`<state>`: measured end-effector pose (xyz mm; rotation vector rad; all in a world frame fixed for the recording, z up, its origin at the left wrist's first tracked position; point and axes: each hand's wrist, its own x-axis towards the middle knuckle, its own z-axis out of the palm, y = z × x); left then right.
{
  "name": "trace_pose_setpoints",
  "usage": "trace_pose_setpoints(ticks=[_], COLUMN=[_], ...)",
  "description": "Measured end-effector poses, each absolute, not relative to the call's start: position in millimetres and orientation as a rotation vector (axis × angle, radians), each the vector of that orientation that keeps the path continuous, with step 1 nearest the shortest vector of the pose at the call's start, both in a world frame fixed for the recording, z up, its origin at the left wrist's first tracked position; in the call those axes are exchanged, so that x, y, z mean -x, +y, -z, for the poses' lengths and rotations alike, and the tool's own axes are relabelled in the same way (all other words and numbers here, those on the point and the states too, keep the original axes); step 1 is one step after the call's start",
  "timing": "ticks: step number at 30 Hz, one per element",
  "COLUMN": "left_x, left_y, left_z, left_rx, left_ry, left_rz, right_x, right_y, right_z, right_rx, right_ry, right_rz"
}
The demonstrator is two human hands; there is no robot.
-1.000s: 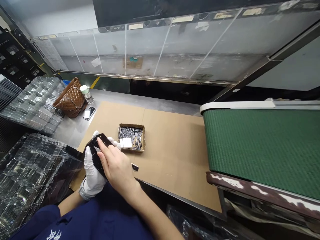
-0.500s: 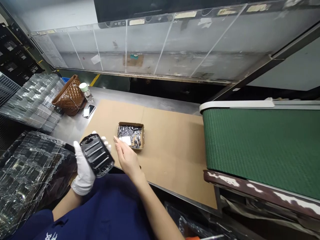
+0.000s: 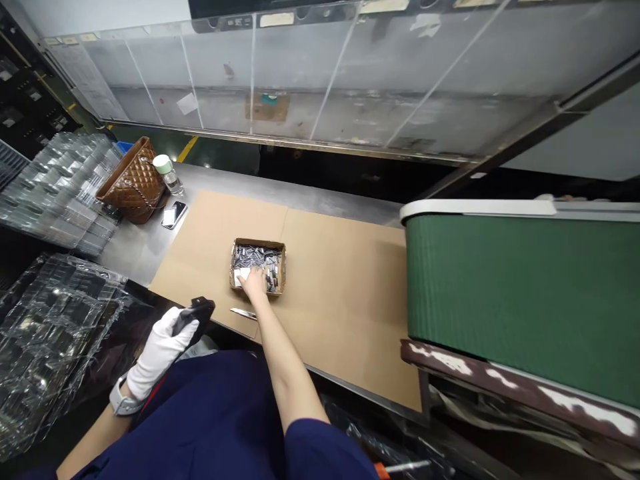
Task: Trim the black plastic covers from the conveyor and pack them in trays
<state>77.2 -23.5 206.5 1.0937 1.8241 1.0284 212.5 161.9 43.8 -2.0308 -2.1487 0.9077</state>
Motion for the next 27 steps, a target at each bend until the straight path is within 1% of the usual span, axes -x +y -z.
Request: trace_pose_setpoints(ticks=[3,6,11,16,20,23,25,27], left_x=[-71,-64,-55,-51,-47,-42,-38,-34], left_y=[-26,-26,-23,-20,-19,-18,-17,-15], left_z=[-211,-210,-205,-199,-195,-195,-195,-194], left_rx=[-1.248,-1.272,-1.306,-1.285,-1.264,-1.206,-1.195,-1.185], left_ry=[1.869,1.845,1.867,1.85,1.828,1.76,1.706,1.688], left_rz=[-0.889,-0.825,-0.706,-0.692,-0.839,-0.96,-0.979,-0.973], right_x=[-214,-219,-208,-206,-214,-215,-211,-204], right_y=[168,165,160,167,174,163,141,110], right_z=[-35,-27,-22,-28,-49,-79,-104,-129], right_rx=[2.063,2.05,2.069,2.091,2.054,1.908,1.663,1.284], right_ry=[-2.168,-2.202,-2.243,-2.17,-2.072,-2.031,-2.069,-2.103], right_rz=[-0.899,-0.874,-0.94,-0.947,-0.935,-0.938,-1.007,-1.068])
